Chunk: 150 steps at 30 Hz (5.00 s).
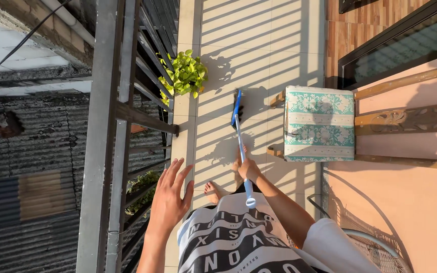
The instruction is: Sweeping the floor inside a house and on a balcony using a broom.
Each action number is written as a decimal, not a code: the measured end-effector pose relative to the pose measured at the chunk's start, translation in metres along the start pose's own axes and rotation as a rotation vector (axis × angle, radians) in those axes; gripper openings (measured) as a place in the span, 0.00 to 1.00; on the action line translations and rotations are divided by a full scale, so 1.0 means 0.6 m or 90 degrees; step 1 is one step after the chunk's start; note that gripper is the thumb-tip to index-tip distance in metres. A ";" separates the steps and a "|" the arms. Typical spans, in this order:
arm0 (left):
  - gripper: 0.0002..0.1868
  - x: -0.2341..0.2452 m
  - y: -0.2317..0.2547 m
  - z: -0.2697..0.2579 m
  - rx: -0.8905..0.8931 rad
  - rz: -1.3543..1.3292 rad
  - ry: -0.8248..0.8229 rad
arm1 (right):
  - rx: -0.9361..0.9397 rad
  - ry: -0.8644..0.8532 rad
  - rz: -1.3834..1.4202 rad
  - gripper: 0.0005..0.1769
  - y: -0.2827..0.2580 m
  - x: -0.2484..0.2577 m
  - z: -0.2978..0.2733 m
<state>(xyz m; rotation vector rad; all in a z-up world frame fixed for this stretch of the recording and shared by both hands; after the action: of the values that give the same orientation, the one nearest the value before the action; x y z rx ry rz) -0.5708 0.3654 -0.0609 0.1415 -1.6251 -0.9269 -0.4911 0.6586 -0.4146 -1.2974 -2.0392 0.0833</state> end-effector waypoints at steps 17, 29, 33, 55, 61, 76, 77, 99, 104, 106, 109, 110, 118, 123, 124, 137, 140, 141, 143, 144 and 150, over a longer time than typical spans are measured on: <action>0.24 -0.113 0.129 0.465 -0.090 -0.020 -0.006 | -0.017 0.016 0.201 0.10 0.055 0.537 0.144; 0.22 -0.157 0.155 0.671 -0.141 -0.035 -0.084 | -0.142 0.267 -0.051 0.19 0.205 0.614 0.398; 0.23 -0.172 0.147 0.754 -0.157 -0.041 -0.101 | -0.150 0.140 0.140 0.16 0.029 0.581 0.405; 0.23 -0.056 0.075 1.183 -0.134 -0.013 -0.004 | -0.156 -0.093 0.517 0.20 -0.152 0.935 0.545; 0.22 -0.055 0.072 1.232 -0.115 0.007 0.005 | -0.215 0.081 0.099 0.18 -0.084 0.992 0.677; 0.23 -0.110 0.124 1.539 -0.036 0.040 -0.022 | 0.129 -0.179 -0.045 0.34 -0.665 0.892 0.986; 0.23 -0.113 0.134 1.563 -0.041 0.042 -0.018 | 0.113 -0.227 0.007 0.26 -0.665 0.897 1.012; 0.23 -0.206 0.161 1.861 -0.065 0.002 -0.004 | -0.066 0.018 -0.067 0.12 -0.454 1.322 1.061; 0.24 -0.226 0.163 1.950 -0.021 -0.004 0.014 | 0.031 -0.115 -0.134 0.14 -0.627 1.283 1.215; 0.24 -0.224 0.170 1.971 0.006 0.004 0.028 | 0.048 -0.166 -0.125 0.15 -0.709 1.287 1.271; 0.24 -0.209 0.195 1.993 0.029 0.008 0.035 | 0.094 -0.182 -0.062 0.14 -0.729 1.277 1.368; 0.24 -0.206 0.203 1.995 0.018 0.005 0.046 | 0.099 -0.189 0.028 0.13 -0.718 1.275 1.376; 0.24 -0.187 0.204 1.961 0.142 0.021 0.142 | 0.183 -0.138 -0.051 0.18 -0.682 1.561 1.400; 0.24 -0.176 0.239 1.937 0.198 0.040 0.221 | 0.286 0.094 -0.405 0.09 -0.611 1.658 1.530; 0.24 -0.180 0.246 1.934 0.213 0.045 0.234 | 0.303 0.087 -0.414 0.09 -0.601 1.646 1.549; 0.22 -0.237 0.328 1.871 0.365 0.050 0.412 | 0.311 -0.437 -0.423 0.08 -0.768 1.362 1.467; 0.23 -0.256 0.340 1.837 0.435 0.028 0.446 | 0.357 -0.490 -0.419 0.14 -0.807 1.320 1.458; 0.23 -0.260 0.342 1.823 0.466 0.019 0.466 | 0.390 -0.475 -0.489 0.18 -0.824 1.301 1.449; 0.23 -0.272 0.349 1.797 0.495 0.028 0.501 | 0.394 -0.466 -0.531 0.15 -0.883 1.341 1.362; 0.23 -0.284 0.356 1.784 0.503 0.037 0.515 | 0.388 -0.443 -0.549 0.13 -0.904 1.366 1.318; 0.24 -0.303 0.385 1.730 0.578 0.026 0.588 | 0.575 -0.476 -0.797 0.13 -0.955 1.469 1.203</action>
<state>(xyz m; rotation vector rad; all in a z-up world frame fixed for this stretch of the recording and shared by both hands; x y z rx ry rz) -1.3361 1.1254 -0.0401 0.9963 -1.0306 0.0336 -1.5744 1.3128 -0.2581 0.7266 -2.5215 0.8586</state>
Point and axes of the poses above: each hand's wrist, its own z-axis towards the middle knuckle, its own x-axis out of the back of the hand, y = z × x, the point moved 1 cm from there along z, towards the middle knuckle, and after that the axes turned 2 degrees about x, right-handed, at the moved point
